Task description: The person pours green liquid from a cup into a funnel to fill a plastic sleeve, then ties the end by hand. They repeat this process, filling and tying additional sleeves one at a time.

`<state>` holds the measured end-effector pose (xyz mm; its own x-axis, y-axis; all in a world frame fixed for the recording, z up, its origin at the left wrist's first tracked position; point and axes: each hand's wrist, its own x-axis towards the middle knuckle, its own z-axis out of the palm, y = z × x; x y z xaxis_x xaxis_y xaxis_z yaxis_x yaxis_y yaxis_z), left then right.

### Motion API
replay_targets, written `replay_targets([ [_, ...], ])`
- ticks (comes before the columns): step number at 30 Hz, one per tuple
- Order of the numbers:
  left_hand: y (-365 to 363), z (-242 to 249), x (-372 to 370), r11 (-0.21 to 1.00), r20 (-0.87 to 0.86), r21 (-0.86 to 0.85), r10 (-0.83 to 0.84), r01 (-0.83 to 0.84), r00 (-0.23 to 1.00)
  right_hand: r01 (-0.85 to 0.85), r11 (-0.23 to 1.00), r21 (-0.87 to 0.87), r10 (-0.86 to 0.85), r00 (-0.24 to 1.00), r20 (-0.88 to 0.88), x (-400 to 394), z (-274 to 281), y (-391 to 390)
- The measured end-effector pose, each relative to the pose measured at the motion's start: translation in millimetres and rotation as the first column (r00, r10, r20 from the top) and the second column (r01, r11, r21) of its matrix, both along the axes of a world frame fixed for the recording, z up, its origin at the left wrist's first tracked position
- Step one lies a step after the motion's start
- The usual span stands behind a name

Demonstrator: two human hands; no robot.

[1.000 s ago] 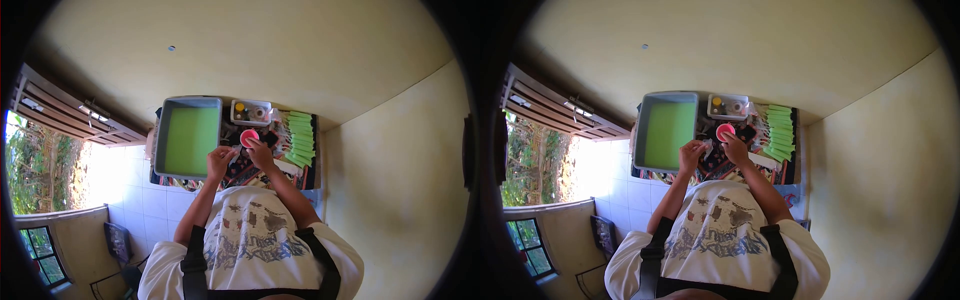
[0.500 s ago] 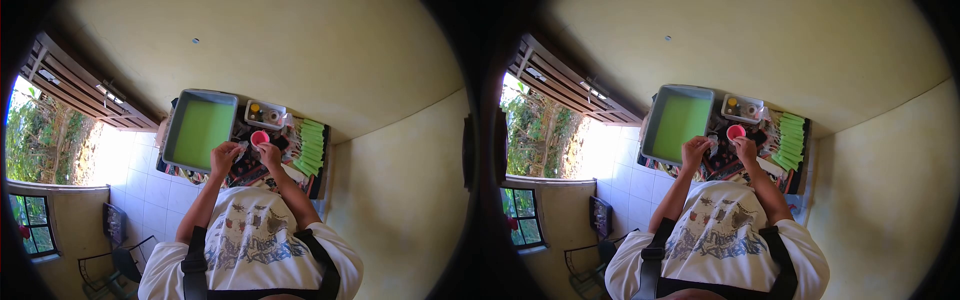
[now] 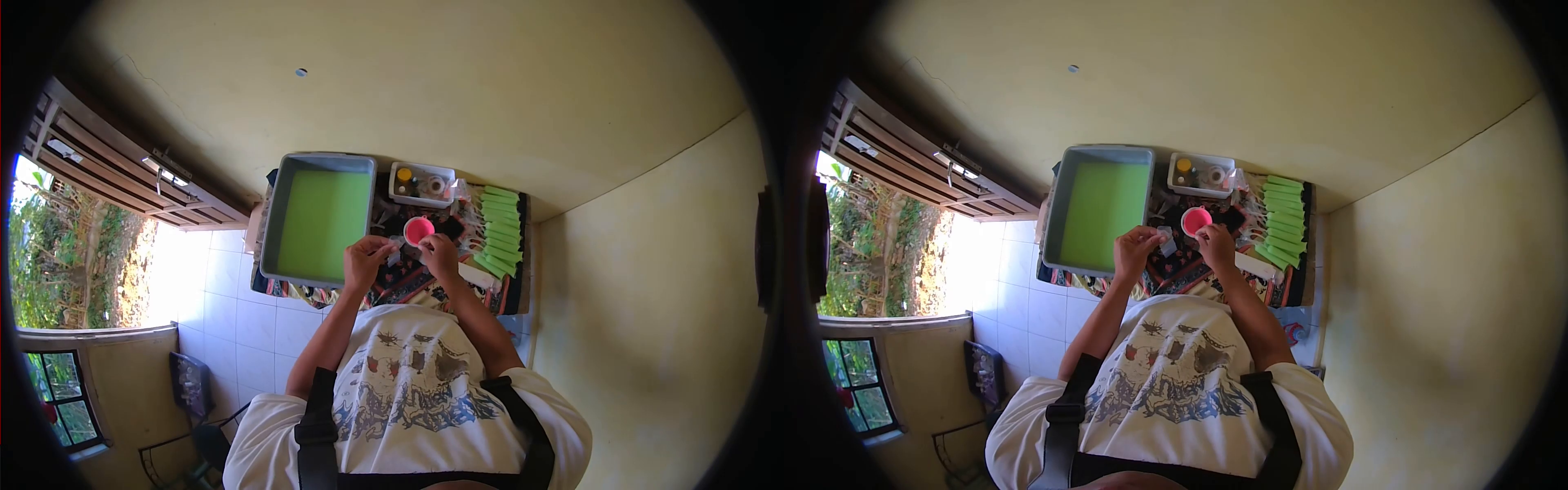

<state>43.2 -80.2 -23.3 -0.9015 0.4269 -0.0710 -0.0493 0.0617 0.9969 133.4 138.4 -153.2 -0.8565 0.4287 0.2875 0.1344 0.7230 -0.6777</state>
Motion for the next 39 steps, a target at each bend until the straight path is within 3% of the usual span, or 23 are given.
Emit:
replay_targets([
  [3,-0.7,0.7,-5.5,1.000,0.035,0.002,-0.022,0.022,0.999,-0.027,0.999,0.031,0.028,0.999,-0.035,-3.0,3.0,1.1],
  [6,-5.6,16.7,-10.0,0.990,0.062,-0.128,-0.056,0.063,0.997,-0.019,0.998,0.053,0.020,1.000,-0.019,-6.9,16.8,-7.3],
  [12,-12.8,-1.3,-21.9,0.999,-0.021,0.022,-0.048,0.049,0.999,-0.012,0.984,0.177,0.035,0.991,-0.130,-9.5,63.5,-12.7],
  [15,-15.8,21.5,-25.1,0.994,-0.113,-0.090,-0.065,0.054,0.991,0.048,0.993,0.108,-0.020,0.968,-0.249,-10.0,134.9,-17.5],
  [17,-14.9,17.6,-30.3,0.997,-0.093,-0.041,-0.076,0.072,0.993,0.067,0.998,0.009,-0.061,0.944,-0.323,-5.8,193.9,-24.4],
  [21,-8.9,22.4,-33.0,0.997,-0.096,-0.014,-0.081,0.080,0.992,0.048,0.995,0.084,-0.011,0.920,-0.393,2.7,259.1,-35.0],
  [27,-11.2,54.8,-26.8,0.994,-0.115,-0.093,-0.064,0.053,0.991,-0.017,0.999,0.042,0.032,0.919,-0.393,-0.3,265.7,-50.6],
  [33,-13.7,54.5,-26.5,0.993,-0.125,-0.114,-0.052,0.038,0.991,-0.072,0.995,0.075,0.094,0.928,-0.359,-5.6,263.9,-56.5],
  [36,-13.5,36.8,-26.3,0.997,-0.147,-0.027,-0.075,0.072,0.986,-0.140,0.983,0.118,0.171,0.932,-0.319,-6.4,263.4,-58.8],
  [39,-1.1,19.6,-23.8,0.963,-0.169,0.260,-0.021,0.065,0.985,-0.173,0.978,0.118,0.200,0.937,-0.285,-7.0,264.6,-64.5],
])
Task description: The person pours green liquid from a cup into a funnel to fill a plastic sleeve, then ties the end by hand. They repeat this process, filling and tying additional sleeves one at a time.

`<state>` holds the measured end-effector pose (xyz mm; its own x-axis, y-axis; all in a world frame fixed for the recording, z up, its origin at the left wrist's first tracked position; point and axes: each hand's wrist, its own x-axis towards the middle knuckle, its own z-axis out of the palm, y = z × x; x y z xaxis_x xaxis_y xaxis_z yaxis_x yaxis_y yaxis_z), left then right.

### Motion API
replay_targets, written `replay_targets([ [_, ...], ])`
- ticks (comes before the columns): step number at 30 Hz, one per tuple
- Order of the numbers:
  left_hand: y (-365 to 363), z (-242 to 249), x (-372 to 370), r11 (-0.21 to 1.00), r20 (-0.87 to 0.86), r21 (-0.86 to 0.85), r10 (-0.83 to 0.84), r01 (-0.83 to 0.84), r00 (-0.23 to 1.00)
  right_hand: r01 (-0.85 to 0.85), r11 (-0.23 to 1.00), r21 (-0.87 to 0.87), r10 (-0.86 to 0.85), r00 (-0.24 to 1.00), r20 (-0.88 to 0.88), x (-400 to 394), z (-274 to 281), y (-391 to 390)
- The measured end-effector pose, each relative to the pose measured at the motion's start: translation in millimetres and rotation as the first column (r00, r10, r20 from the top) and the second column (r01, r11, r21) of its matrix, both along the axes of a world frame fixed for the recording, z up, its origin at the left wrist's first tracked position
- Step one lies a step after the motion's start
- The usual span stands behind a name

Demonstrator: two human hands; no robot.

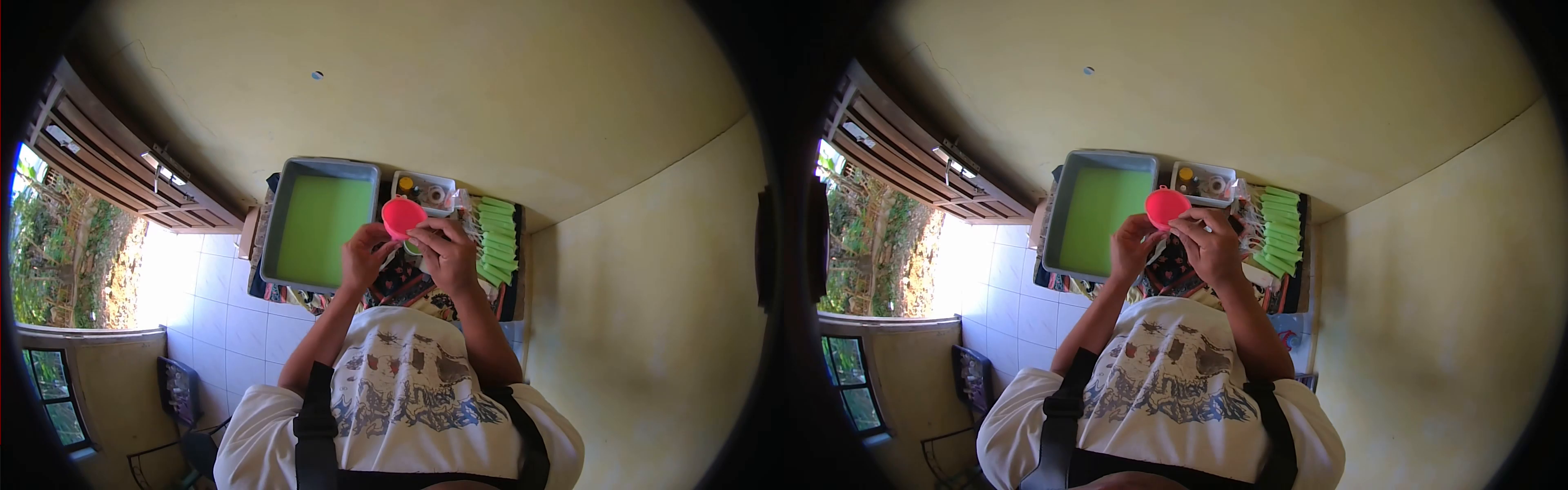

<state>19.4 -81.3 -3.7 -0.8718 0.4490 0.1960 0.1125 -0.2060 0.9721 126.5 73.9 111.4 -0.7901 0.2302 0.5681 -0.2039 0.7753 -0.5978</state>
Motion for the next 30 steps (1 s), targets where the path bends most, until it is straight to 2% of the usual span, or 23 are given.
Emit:
replay_targets([
  [3,3.1,13.9,9.3,0.988,-0.247,-0.066,0.122,-0.142,0.961,0.024,0.997,0.071,-0.023,1.000,-0.005,-2.8,2.3,-0.7],
  [6,12.3,32.4,21.4,0.931,-0.315,-0.107,0.300,-0.348,0.901,-0.006,0.997,0.074,0.005,1.000,0.015,-5.2,7.0,0.4],
  [9,22.5,36.5,21.4,0.882,-0.589,0.019,0.390,-0.471,0.707,-0.049,0.996,0.078,0.045,0.998,0.052,-6.6,13.1,4.7],
  [12,19.1,45.2,23.5,0.883,-0.750,-0.143,0.199,-0.448,0.631,-0.148,0.981,0.126,0.137,0.986,0.094,-9.0,16.1,13.6],
  [15,20.3,35.6,29.0,0.879,-0.694,-0.145,0.237,-0.454,0.680,-0.239,0.969,0.069,0.236,0.970,0.051,-10.4,12.0,20.6],
  [17,18.7,30.3,35.4,0.847,-0.675,-0.156,0.284,-0.508,0.681,-0.207,0.963,-0.170,0.206,0.978,-0.029,-8.8,1.3,25.5],
  [18,16.2,31.7,38.6,0.829,-0.671,-0.167,0.301,-0.534,0.677,-0.196,0.937,-0.288,0.185,0.981,-0.063,-8.7,-8.7,28.5],
  [21,1.0,28.6,43.0,0.788,-0.693,-0.209,0.299,-0.580,0.656,0.042,0.946,-0.320,0.020,0.982,0.188,-4.5,-122.1,61.9],
  [24,-13.8,29.5,45.4,0.767,-0.718,-0.234,0.279,-0.598,0.638,0.229,0.973,0.019,-0.221,0.909,0.354,7.5,-212.0,65.1],
  [27,-21.2,35.0,49.9,0.734,-0.712,-0.246,0.306,-0.633,0.631,0.219,0.976,-0.012,-0.198,0.904,0.380,7.9,-266.4,67.3],
  [30,-29.5,29.5,48.5,0.718,-0.729,-0.240,0.311,-0.653,0.610,0.186,0.972,-0.144,-0.123,0.924,0.363,-5.1,-290.5,67.9],
])
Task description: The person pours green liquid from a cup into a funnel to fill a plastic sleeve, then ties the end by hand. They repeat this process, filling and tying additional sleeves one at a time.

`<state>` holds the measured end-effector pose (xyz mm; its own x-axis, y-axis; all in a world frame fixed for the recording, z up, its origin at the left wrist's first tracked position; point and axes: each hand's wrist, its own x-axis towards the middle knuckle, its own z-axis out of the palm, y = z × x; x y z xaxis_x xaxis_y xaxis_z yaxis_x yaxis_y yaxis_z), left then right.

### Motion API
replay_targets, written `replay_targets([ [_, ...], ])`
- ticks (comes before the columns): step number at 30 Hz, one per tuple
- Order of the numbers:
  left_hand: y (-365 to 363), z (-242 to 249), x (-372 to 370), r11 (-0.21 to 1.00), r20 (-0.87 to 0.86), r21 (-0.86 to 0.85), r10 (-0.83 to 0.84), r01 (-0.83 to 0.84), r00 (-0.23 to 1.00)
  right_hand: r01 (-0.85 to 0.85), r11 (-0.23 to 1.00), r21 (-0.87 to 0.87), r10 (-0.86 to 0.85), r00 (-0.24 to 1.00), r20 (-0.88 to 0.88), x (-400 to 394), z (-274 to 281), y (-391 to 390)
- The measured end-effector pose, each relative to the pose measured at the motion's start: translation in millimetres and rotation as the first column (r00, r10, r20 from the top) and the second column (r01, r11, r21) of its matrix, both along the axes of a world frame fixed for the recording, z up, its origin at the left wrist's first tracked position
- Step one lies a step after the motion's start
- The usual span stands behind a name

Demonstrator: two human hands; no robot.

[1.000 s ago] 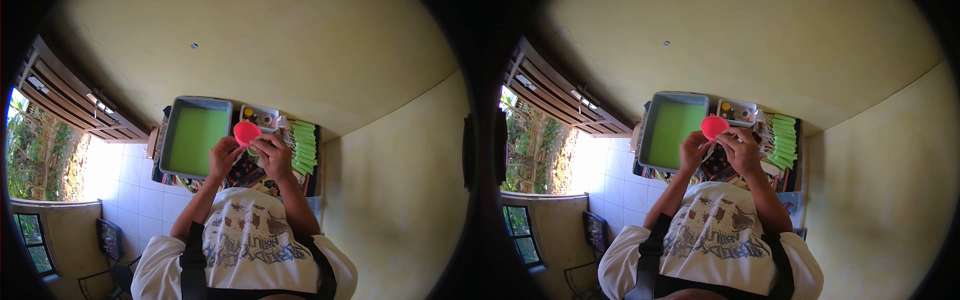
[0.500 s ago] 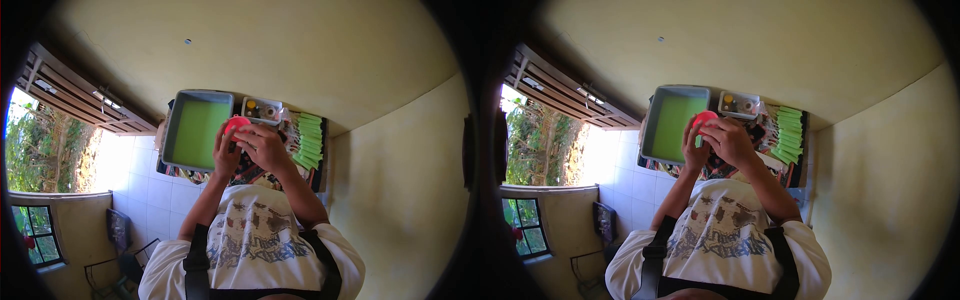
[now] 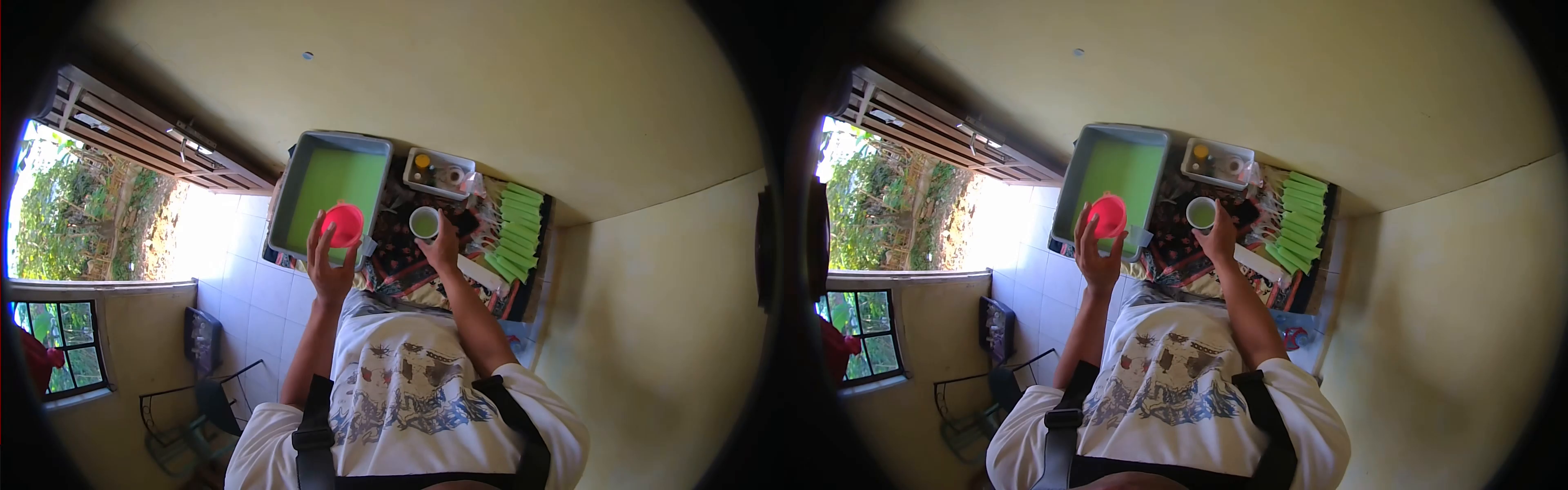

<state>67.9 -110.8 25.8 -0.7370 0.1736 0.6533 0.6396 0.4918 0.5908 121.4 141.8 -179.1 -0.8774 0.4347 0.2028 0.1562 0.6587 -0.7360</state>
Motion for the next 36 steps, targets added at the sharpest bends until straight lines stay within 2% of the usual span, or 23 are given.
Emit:
replay_targets([
  [3,-16.0,-2.3,-7.0,0.999,-0.078,-0.021,0.038,-0.039,0.996,0.002,0.999,0.045,0.003,0.994,-0.109,-13.2,-3.9,-1.2],
  [7,-50.2,4.9,-43.3,0.998,-0.114,0.007,0.057,-0.057,0.992,-0.002,0.999,0.045,0.015,0.959,-0.283,-41.1,56.3,-28.4],
  [8,-62.8,10.1,-54.2,0.998,-0.174,-0.018,0.063,-0.067,0.983,-0.010,1.000,-0.014,0.005,0.956,-0.292,-48.3,75.3,-41.4],
  [11,-94.8,15.1,-84.1,0.999,-0.205,0.030,0.050,-0.045,0.978,-0.092,0.990,0.106,0.123,0.933,-0.338,-86.3,108.2,-71.1],
  [12,-104.0,17.2,-91.0,0.999,-0.179,0.041,0.036,-0.029,0.983,-0.124,0.979,0.159,0.171,0.928,-0.331,-101.2,112.6,-78.4],
  [15,-126.5,20.1,-112.6,0.998,-0.157,0.050,-0.034,0.042,0.987,-0.219,0.967,0.127,0.240,0.954,-0.179,-142.9,107.6,-101.1],
  [19,-149.0,9.5,-136.1,0.992,-0.122,0.053,-0.106,0.113,0.987,-0.252,0.956,0.153,0.257,0.966,-0.015,-181.2,75.7,-133.3],
  [23,-164.0,2.0,-148.4,0.985,-0.062,0.062,-0.157,0.160,0.986,-0.314,0.883,0.349,0.245,0.942,0.228,-191.2,55.3,-151.4],
  [26,-167.9,-1.6,-148.8,0.981,-0.016,0.095,-0.167,0.168,0.986,-0.403,0.803,0.440,0.281,0.906,0.316,-193.5,37.7,-155.1],
  [32,-178.4,-5.0,-147.9,0.981,0.001,0.097,-0.170,0.169,0.985,-0.381,0.700,0.605,0.326,0.923,0.203,-200.3,-5.6,-161.3],
  [35,-183.3,-6.3,-146.4,0.983,0.013,0.092,-0.159,0.157,0.987,-0.445,0.822,0.357,0.359,0.890,0.283,-196.1,44.7,-173.2],
  [36,-185.4,-6.9,-146.8,0.985,0.019,0.087,-0.154,0.151,0.988,-0.399,0.866,0.300,0.344,0.913,0.220,-196.4,49.9,-176.3],
])
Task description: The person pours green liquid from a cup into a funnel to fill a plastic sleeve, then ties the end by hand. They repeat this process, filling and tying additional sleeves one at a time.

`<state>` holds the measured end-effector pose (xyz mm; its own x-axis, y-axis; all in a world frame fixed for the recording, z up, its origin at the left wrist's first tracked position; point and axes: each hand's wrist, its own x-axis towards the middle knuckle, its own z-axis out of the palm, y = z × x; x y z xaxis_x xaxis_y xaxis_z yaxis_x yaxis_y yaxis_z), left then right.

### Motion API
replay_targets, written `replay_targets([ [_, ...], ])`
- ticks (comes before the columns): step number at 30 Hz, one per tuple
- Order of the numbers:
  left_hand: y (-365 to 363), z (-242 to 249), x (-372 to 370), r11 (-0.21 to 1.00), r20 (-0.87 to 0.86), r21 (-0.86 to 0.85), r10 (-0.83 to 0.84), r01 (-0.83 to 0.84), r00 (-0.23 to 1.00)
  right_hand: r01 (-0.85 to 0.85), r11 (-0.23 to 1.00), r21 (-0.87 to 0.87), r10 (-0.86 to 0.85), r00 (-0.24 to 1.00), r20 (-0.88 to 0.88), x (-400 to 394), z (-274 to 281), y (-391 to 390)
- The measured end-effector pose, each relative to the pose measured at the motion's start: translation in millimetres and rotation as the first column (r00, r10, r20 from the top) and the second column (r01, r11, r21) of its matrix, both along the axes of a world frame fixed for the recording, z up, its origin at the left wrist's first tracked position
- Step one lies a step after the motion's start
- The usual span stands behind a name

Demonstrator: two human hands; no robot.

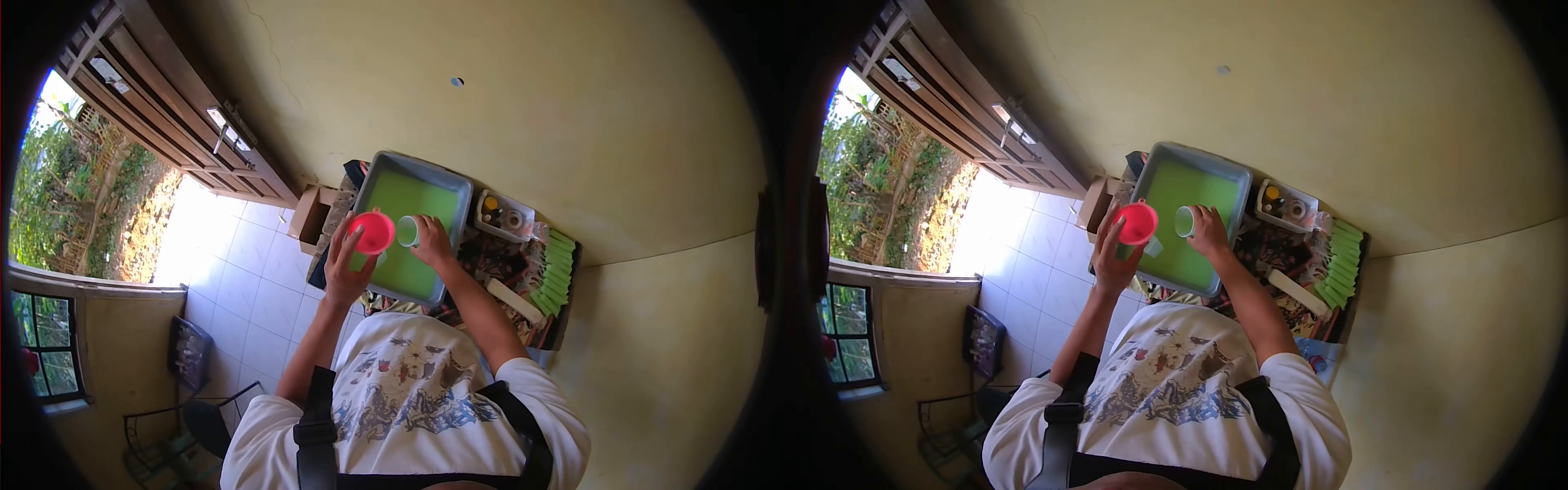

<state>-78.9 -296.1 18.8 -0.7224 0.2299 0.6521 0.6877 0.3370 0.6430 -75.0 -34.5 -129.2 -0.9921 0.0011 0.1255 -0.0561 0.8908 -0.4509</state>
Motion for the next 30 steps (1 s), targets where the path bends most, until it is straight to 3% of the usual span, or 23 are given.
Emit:
replay_targets([
  [5,0.9,-6.2,-0.8,1.000,-0.006,0.013,0.002,-0.002,1.000,0.116,0.937,-0.328,-0.199,0.952,-0.233,11.8,12.5,-2.7],
  [8,4.7,-5.0,-3.5,1.000,0.012,0.010,0.002,-0.002,1.000,0.124,0.880,-0.459,-0.253,0.939,-0.231,27.6,48.8,-0.9],
  [14,29.5,9.2,-1.5,0.994,0.034,0.022,-0.110,0.109,0.993,0.082,0.820,-0.567,-0.340,0.866,-0.367,61.4,130.6,19.8],
  [18,70.0,23.8,5.1,0.967,0.033,0.068,-0.250,0.247,0.968,0.119,0.926,-0.359,-0.302,0.805,-0.511,93.6,205.9,46.4],
  [21,107.3,30.7,8.8,0.938,-0.001,0.054,-0.342,0.342,0.940,0.158,0.960,-0.232,-0.259,0.821,-0.510,118.6,245.2,72.5],
  [30,202.6,61.3,38.3,0.851,-0.020,0.090,-0.518,0.518,0.855,0.247,0.955,0.166,-0.134,0.855,-0.501,168.1,329.5,134.9],
])
